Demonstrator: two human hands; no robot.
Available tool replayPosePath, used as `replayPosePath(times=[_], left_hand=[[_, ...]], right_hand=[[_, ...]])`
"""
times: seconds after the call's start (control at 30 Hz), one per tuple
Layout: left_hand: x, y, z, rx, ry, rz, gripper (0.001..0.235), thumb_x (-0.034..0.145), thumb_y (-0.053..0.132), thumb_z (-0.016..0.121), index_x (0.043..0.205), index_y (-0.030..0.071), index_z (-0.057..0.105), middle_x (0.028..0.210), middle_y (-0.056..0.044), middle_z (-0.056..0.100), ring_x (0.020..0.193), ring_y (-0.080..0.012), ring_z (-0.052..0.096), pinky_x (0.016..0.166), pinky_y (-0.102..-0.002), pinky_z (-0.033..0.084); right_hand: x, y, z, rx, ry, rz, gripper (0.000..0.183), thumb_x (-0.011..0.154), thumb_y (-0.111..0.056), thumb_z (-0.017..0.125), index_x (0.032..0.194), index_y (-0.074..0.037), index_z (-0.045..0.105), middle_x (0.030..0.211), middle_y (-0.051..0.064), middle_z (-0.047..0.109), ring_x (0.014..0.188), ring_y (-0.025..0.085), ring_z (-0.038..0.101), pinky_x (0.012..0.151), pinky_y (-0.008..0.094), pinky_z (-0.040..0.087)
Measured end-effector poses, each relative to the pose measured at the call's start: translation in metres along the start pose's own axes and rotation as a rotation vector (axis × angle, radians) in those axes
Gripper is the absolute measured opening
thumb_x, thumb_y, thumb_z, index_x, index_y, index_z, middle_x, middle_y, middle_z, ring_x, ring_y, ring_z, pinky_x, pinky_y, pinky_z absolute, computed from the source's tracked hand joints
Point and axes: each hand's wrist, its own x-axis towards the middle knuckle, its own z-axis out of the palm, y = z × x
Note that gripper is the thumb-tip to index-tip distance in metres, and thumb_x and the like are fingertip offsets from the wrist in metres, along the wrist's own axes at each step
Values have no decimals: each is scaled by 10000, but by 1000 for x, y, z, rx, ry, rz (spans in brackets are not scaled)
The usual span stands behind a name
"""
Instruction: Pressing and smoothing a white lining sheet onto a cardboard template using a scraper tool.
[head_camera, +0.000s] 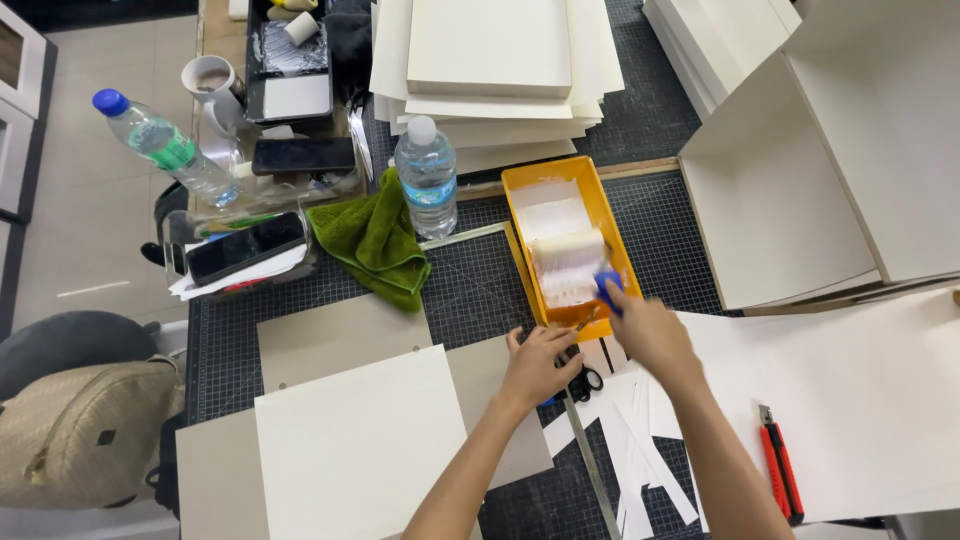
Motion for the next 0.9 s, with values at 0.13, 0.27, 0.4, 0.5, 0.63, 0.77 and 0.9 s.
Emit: replayPosePath(times=[0.13,0.27,0.4,0.5,0.63,0.77,0.9], left_hand=[[20,-23,29,209,50,55,294,1012,194,555,1279,135,662,1280,-69,675,1225,-219,580,1138,-652,160],[22,-37,60,436,131,159,253,948,20,615,1185,69,692,1124,-108,699,1145,-235,612,1113,-622,250],[26,-41,68,586,237,222,201,916,13,665,1101,74,715,1024,-88,714,1079,-213,631,1100,-592,287],[27,-45,77,645,323,259,167,891,22,692,1042,82,730,979,-82,721,1031,-207,643,1084,-582,305],[29,-43,74,662,289,266,193,895,18,697,1075,84,725,979,-89,716,1047,-221,638,1084,-587,306],[25,-42,80,679,341,281,169,896,27,705,1052,85,728,951,-79,714,1018,-215,643,1071,-587,319],[23,-40,74,665,367,289,141,914,49,702,1047,86,732,954,-82,719,1023,-211,645,1067,-572,332]], right_hand=[[18,11,-8,53,63,-13,549,973,-351,578,1510,-384,470,1212,283,660,1113,443,680,925,516,561],[-32,14,-28,-75,-61,27,518,946,-253,595,1454,-347,549,1193,246,722,1041,408,738,884,476,597],[28,5,-5,18,85,-59,534,942,-229,632,1464,-304,551,1141,276,715,961,408,743,791,490,610],[-18,-4,-48,7,8,-89,513,963,-202,598,1469,-268,546,1222,280,700,1071,439,715,874,518,585],[-22,4,-39,-150,-90,30,506,922,-228,636,1424,-282,603,1173,211,752,1012,376,759,866,458,607],[16,4,-17,-89,22,-67,509,949,-251,598,1452,-317,563,1152,225,739,986,398,747,816,503,605],[-49,-8,-68,-224,-67,24,503,920,-233,623,1413,-326,608,1143,194,768,986,367,766,844,458,614]])
